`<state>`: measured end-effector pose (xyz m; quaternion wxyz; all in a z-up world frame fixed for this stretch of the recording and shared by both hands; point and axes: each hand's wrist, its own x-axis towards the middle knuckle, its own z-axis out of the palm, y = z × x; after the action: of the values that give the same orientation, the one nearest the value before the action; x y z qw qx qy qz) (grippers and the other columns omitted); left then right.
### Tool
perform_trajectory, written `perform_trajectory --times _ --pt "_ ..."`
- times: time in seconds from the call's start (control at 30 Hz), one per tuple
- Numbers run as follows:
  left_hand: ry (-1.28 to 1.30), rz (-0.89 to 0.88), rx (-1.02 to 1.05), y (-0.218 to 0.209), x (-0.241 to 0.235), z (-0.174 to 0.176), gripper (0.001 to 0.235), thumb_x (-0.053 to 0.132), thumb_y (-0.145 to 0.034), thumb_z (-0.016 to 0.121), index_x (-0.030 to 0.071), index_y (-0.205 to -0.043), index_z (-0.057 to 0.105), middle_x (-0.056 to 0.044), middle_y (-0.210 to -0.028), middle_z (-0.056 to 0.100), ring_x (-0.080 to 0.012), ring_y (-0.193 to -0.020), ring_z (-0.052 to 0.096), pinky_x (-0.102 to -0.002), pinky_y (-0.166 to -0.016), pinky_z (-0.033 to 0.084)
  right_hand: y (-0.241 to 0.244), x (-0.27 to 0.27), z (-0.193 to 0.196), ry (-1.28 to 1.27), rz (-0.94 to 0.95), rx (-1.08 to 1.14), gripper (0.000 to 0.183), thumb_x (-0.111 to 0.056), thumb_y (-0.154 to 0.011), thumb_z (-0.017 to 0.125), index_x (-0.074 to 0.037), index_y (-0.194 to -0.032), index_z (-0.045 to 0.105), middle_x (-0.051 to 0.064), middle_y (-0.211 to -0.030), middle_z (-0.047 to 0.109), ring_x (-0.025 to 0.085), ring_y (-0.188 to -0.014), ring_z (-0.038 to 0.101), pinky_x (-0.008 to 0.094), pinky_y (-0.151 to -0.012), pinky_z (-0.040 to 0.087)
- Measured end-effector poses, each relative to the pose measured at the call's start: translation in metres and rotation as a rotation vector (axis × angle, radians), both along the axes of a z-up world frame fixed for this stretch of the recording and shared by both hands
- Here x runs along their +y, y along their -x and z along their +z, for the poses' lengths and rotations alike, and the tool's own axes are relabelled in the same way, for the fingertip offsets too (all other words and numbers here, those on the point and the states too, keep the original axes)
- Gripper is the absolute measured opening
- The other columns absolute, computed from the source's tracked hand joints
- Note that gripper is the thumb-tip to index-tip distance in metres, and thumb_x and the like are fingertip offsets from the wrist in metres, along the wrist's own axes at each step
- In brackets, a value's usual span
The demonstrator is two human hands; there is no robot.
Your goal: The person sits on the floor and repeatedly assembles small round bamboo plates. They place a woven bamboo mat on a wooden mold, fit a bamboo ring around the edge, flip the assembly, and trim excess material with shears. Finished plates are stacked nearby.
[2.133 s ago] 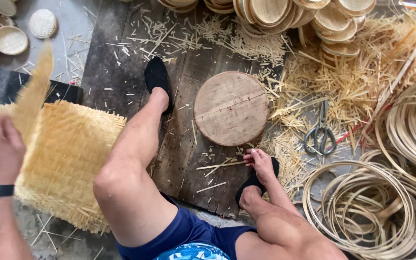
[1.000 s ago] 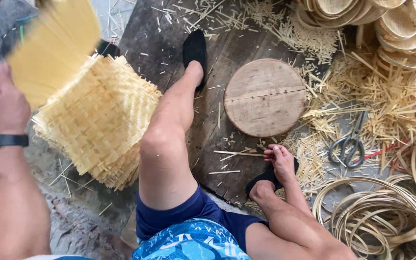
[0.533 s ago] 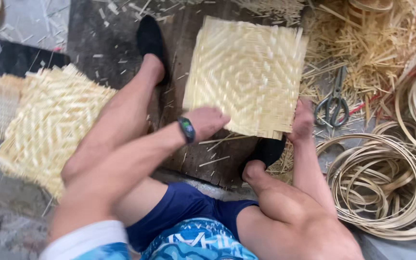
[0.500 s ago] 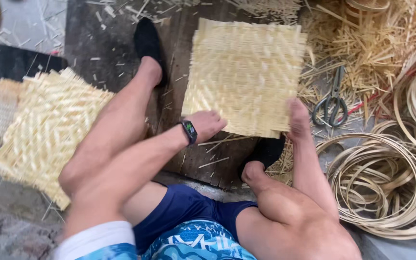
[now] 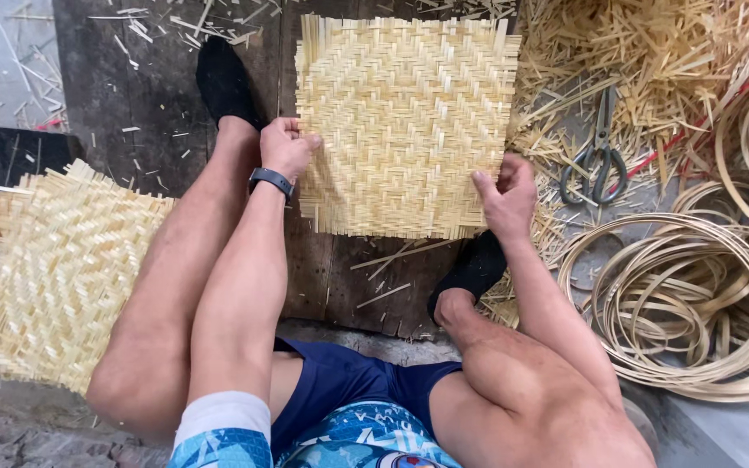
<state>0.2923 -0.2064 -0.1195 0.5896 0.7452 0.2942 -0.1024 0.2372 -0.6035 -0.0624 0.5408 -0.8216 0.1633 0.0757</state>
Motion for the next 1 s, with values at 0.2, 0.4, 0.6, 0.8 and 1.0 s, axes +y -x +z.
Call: perform_trajectory --times 0.2,0.4,0.6,0.8,1.0 --pt "-0.332 -0.064 0.005 -0.002 -0.012 0.028 0.030 0.006 -0.076 0.086 -0.001 -0.099 0.068 -0.008 -0.083 0.074 -0.0130 -0.071 0.067 -0.031 -0.068 0.057 -0.011 0.050 0.045 0.669 0.614 -0.428 0.071 -0.036 -0.091 0.078 -0.011 -0.150 0.047 0.016 -0.153 0.039 0.034 -0.145 0.035 0.053 -0.117 0.029" --pt "-0.487 0.049 0.070 0.013 -0.065 0.107 0.016 0.001 -0.086 0.059 0.005 -0.099 0.052 -0.009 -0.078 0.062 -0.0233 -0.069 0.065 -0.039 -0.064 0.055 -0.011 0.089 0.041 0.990 0.768 -0.509 0.061 -0.047 -0.100 0.062 -0.025 -0.155 0.046 0.015 -0.158 0.039 0.038 -0.148 0.028 0.059 -0.114 0.020" --pt "-0.524 -0.459 -0.588 0.106 -0.201 0.178 0.013 0.003 -0.082 0.057 0.007 -0.094 0.055 -0.016 -0.089 0.059 -0.0369 -0.090 0.059 -0.049 -0.081 0.049 -0.006 0.083 0.042 0.835 0.736 -0.447 0.064 -0.044 -0.100 0.062 -0.023 -0.157 0.044 0.016 -0.159 0.036 0.039 -0.149 0.027 0.060 -0.116 0.019" --pt "-0.592 -0.166 -0.510 0.083 -0.154 0.155 0.004 0.007 -0.087 0.063 0.009 -0.088 0.059 -0.015 -0.084 0.061 -0.0365 -0.082 0.060 -0.048 -0.073 0.048 -0.006 0.086 0.036 0.897 0.767 -0.405 0.066 -0.042 -0.099 0.062 -0.022 -0.158 0.042 0.017 -0.161 0.033 0.040 -0.150 0.026 0.062 -0.117 0.018" --pt "-0.253 -0.032 -0.212 0.010 -0.030 0.084 0.031 0.005 -0.072 0.087 0.001 -0.098 0.070 -0.009 -0.081 0.076 -0.0123 -0.069 0.069 -0.029 -0.062 0.056 -0.001 0.083 0.028 0.930 0.795 -0.360 0.067 -0.042 -0.100 0.061 -0.022 -0.161 0.040 0.017 -0.163 0.028 0.040 -0.152 0.021 0.064 -0.119 0.014"
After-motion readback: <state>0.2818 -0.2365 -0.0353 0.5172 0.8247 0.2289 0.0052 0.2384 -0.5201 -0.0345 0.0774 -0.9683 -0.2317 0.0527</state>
